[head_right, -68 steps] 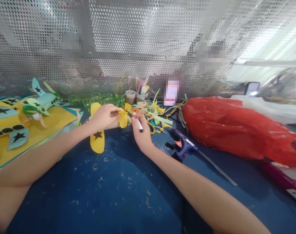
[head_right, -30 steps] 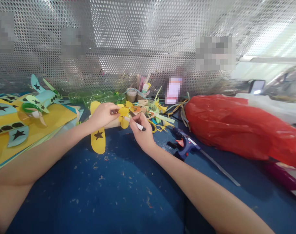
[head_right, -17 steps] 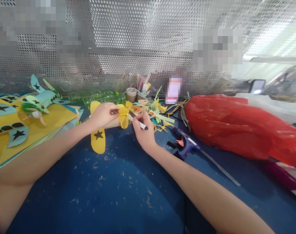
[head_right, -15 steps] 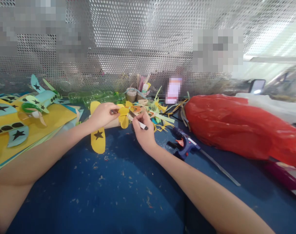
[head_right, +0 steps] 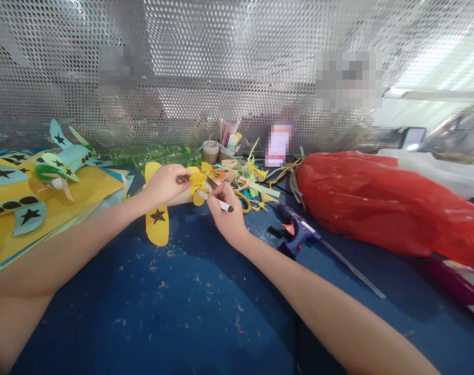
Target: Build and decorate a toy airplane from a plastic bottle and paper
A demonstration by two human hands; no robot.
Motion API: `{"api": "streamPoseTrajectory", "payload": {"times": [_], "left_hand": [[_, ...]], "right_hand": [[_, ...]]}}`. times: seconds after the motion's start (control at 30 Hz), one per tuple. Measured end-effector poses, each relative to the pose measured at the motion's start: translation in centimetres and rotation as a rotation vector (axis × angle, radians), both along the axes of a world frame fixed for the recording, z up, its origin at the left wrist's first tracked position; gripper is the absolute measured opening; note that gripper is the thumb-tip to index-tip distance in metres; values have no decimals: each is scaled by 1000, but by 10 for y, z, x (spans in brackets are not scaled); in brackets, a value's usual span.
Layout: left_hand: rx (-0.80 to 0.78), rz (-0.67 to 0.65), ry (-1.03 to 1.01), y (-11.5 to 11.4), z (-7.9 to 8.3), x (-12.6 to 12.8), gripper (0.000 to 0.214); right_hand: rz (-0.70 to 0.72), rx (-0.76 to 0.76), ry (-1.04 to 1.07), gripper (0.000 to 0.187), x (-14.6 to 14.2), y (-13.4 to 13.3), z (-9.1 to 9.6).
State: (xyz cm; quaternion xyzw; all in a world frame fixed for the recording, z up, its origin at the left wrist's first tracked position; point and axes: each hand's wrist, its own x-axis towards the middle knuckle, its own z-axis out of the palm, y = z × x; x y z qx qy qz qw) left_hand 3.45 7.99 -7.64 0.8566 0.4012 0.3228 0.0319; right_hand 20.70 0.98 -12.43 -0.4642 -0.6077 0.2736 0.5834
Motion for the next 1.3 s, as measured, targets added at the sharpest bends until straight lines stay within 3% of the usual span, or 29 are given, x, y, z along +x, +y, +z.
{"api": "streamPoseTrajectory", "payload": {"times": [0.43, 0.77, 1.3], "left_hand": [[-1, -4, 10, 0, 0, 0, 15], [24, -24, 19, -2, 0, 0, 13], [-11, -12, 36, -5, 3, 2, 11]], "right_hand": [[3, -19, 23, 14, 1, 1, -1], [-17, 49, 2, 15, 5, 8, -6], [-52, 82, -39, 16, 5, 5, 2]]}}
